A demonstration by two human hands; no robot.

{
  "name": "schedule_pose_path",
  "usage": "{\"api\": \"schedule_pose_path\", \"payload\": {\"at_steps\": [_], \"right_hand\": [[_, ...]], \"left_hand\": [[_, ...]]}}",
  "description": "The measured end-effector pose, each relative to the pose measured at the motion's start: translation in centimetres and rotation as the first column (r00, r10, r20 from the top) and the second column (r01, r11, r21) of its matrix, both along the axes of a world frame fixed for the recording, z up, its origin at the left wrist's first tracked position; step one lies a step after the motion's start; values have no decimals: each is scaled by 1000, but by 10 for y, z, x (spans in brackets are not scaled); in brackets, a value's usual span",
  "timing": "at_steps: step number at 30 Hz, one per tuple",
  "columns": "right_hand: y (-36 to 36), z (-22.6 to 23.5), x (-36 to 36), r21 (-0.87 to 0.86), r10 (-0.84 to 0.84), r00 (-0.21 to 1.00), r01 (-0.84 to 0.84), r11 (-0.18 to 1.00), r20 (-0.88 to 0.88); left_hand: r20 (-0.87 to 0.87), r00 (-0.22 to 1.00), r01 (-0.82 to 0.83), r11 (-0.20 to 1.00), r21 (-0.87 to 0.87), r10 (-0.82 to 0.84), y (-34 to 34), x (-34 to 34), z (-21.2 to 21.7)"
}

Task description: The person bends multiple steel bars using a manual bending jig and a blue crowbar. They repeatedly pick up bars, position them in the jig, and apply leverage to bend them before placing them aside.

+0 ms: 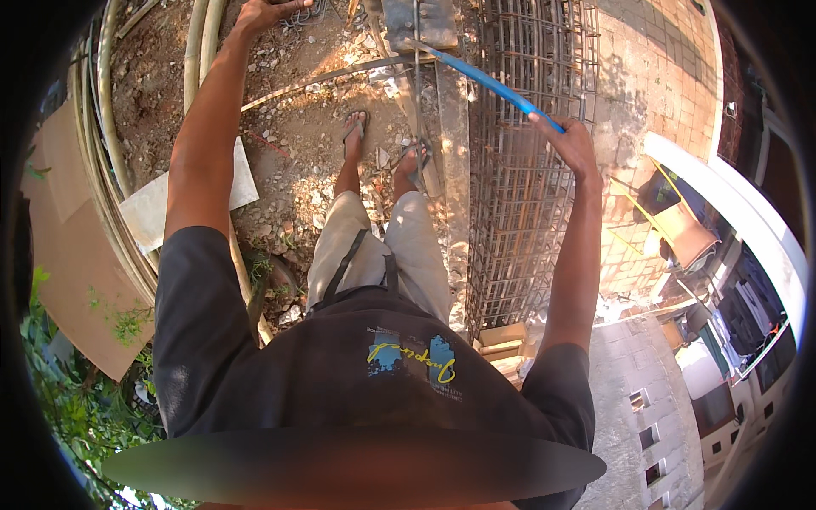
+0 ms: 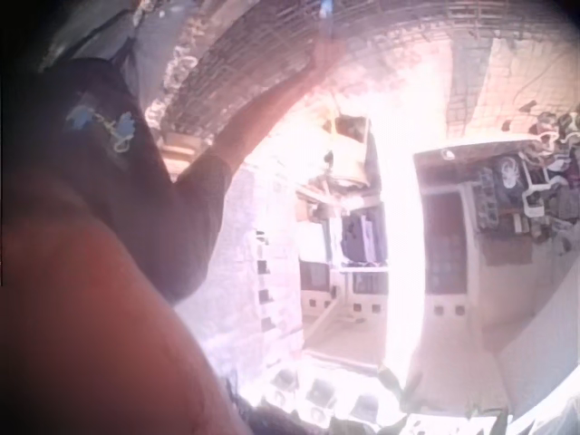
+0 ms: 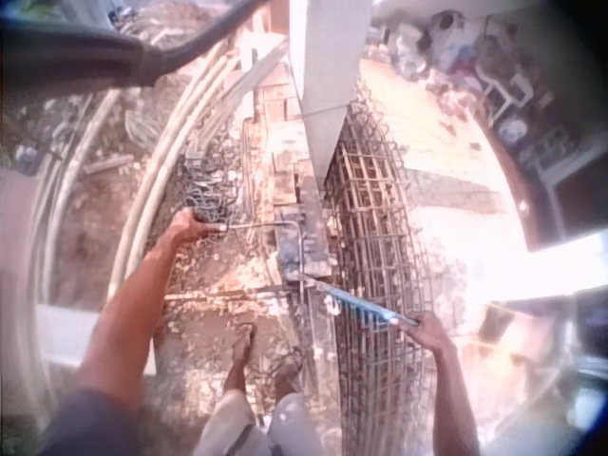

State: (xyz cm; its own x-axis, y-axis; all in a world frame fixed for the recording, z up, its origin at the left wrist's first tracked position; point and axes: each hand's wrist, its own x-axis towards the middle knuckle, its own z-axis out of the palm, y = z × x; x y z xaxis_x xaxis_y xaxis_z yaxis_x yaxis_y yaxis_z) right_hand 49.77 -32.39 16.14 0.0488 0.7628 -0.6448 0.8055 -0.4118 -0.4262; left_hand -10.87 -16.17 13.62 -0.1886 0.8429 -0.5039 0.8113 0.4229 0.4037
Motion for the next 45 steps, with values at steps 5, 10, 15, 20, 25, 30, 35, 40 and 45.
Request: {"api": "schedule_pose_path", "payload": {"at_steps": [5,10,15,20,25,30,35,40,45], "right_hand": [[3,-19,13,-41,22,1000,-22,999,5],[-11,-27,14,41,-37,996,41,998,-79],[-11,-33,14,57,-30,999,28,998,32],[-29,-44,5,149,-133,991,127,981,32],[-31,-37,-7,144,-77,994,65,987,82],[-38,-41,-9,153,-103,986,82,985,134],[-57,-41,-16,195,-179,978,156,968,109],[-112,-4,-127,177,-403,883,369,912,239],[-185,-35,-262,259,-657,721,606,752,221]], "left_hand": [[51,996,-77,997,-6,77,-1,2,6],[-32,999,-21,999,29,22,-2,3,12],[0,998,-67,997,32,67,-3,-2,0],[-131,991,19,960,279,18,-15,-7,-19],[86,982,-191,852,488,171,-128,99,-7],[804,349,-257,874,-413,482,-291,242,-23],[751,237,-127,786,-605,616,-307,250,-66],[727,617,21,917,-398,301,-277,177,-55],[569,807,375,880,-291,-156,-213,72,-46]]}}
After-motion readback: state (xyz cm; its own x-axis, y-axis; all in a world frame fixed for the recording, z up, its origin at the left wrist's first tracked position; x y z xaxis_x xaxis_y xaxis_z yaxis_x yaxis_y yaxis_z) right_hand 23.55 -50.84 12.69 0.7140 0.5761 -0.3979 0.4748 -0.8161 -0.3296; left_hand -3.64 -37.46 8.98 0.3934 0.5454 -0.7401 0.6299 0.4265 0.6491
